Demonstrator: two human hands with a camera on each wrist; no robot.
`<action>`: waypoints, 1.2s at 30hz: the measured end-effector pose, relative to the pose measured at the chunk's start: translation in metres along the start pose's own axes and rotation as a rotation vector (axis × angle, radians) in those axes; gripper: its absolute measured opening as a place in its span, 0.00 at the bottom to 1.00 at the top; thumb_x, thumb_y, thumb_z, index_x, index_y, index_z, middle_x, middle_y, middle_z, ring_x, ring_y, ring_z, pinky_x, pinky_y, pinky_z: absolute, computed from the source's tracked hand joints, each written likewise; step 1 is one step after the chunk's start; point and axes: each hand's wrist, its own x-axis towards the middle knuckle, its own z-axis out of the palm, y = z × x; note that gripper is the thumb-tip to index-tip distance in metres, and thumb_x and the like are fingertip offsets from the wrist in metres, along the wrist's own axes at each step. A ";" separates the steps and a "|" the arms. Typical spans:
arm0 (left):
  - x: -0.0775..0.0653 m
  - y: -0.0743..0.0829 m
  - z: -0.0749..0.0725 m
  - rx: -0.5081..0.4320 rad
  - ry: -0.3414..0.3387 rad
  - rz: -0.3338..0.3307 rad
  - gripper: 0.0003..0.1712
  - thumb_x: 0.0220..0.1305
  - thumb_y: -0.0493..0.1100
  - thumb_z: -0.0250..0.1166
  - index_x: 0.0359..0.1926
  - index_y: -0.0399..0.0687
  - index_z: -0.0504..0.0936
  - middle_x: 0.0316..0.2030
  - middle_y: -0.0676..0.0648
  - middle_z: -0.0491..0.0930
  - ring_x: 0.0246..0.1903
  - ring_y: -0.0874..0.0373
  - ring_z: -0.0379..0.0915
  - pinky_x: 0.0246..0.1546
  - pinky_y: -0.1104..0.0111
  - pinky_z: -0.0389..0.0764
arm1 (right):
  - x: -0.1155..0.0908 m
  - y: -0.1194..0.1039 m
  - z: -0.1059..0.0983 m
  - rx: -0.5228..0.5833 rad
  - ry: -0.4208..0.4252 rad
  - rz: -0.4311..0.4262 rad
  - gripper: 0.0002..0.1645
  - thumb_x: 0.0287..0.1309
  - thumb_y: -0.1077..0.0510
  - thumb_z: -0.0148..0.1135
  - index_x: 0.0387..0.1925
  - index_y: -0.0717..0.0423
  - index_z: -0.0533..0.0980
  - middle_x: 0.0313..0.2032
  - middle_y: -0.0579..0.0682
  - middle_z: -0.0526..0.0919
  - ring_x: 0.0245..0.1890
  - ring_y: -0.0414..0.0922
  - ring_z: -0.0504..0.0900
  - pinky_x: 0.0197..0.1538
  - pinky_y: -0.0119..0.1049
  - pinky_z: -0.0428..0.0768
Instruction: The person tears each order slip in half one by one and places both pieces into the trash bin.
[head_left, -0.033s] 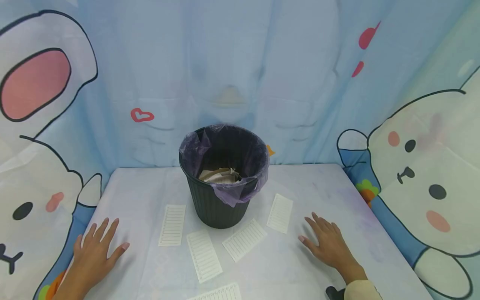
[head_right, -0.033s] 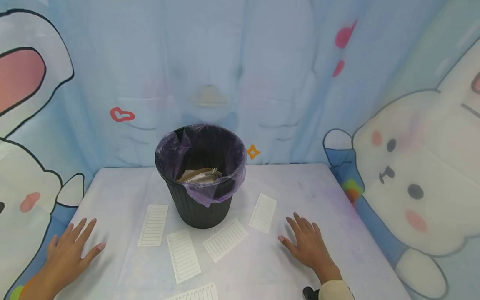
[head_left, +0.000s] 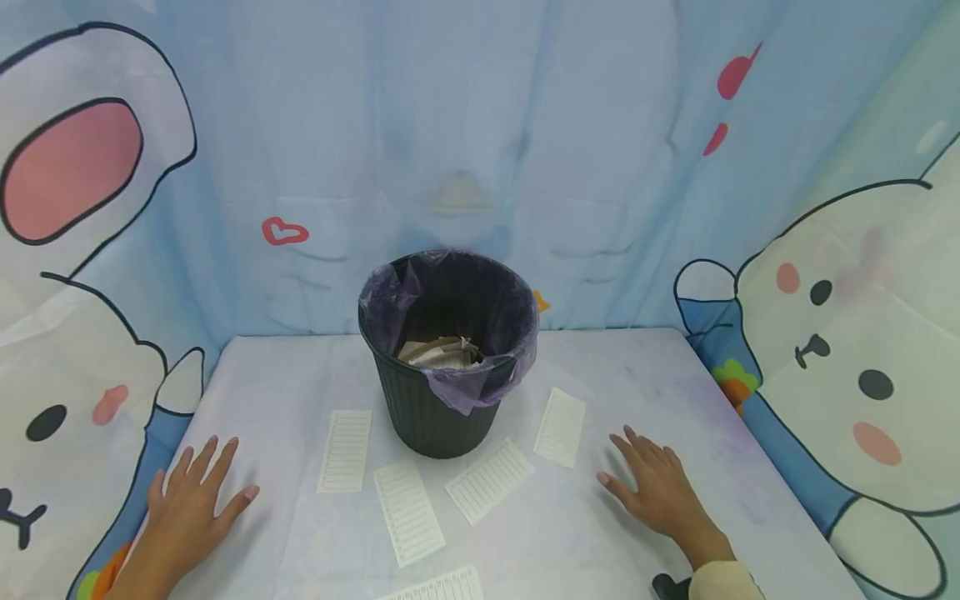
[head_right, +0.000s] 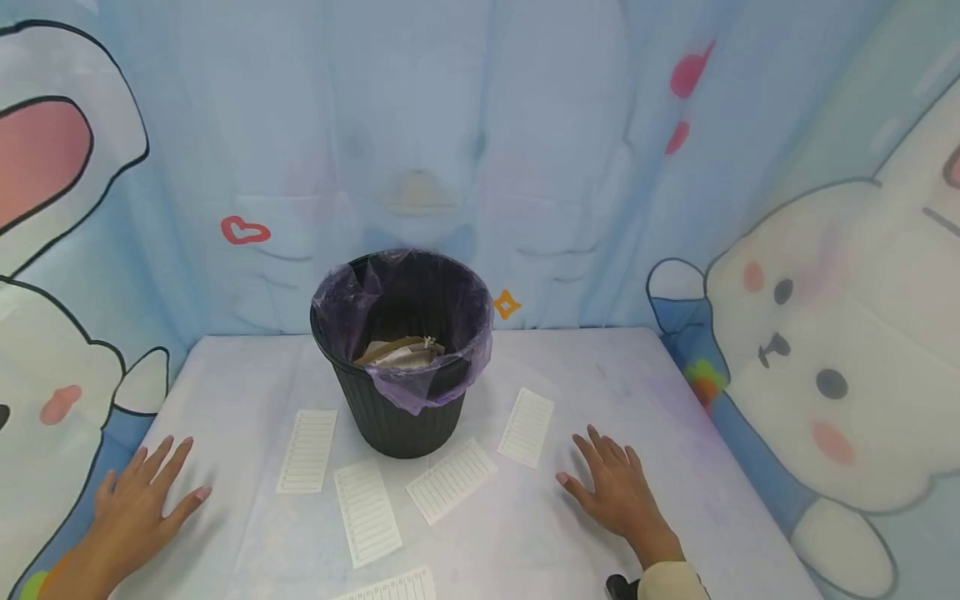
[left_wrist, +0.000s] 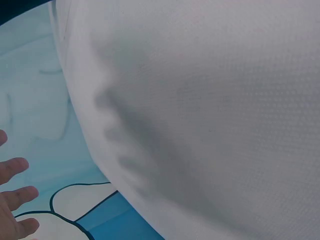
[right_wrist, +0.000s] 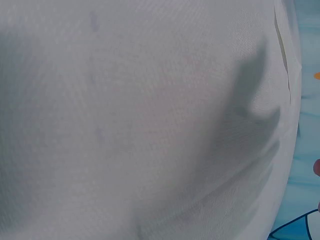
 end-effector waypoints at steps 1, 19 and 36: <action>0.000 0.000 0.000 -0.002 0.000 0.000 0.46 0.64 0.57 0.67 0.72 0.35 0.61 0.70 0.22 0.55 0.67 0.20 0.44 0.63 0.24 0.41 | 0.000 0.000 0.000 0.001 -0.001 0.002 0.46 0.61 0.33 0.63 0.70 0.57 0.67 0.72 0.67 0.63 0.68 0.70 0.65 0.68 0.73 0.55; -0.003 -0.002 0.001 0.014 0.016 0.026 0.46 0.65 0.57 0.66 0.71 0.33 0.60 0.69 0.21 0.56 0.65 0.19 0.47 0.62 0.23 0.45 | 0.022 -0.021 -0.020 0.017 0.020 -0.050 0.43 0.62 0.37 0.65 0.69 0.58 0.68 0.70 0.64 0.69 0.67 0.65 0.69 0.68 0.68 0.62; -0.002 0.004 0.006 0.044 -0.015 0.035 0.44 0.65 0.56 0.67 0.69 0.31 0.64 0.64 0.22 0.65 0.61 0.21 0.59 0.60 0.24 0.53 | 0.129 -0.028 -0.016 0.038 -0.117 -0.055 0.23 0.69 0.53 0.62 0.60 0.60 0.76 0.57 0.61 0.81 0.59 0.60 0.79 0.63 0.59 0.74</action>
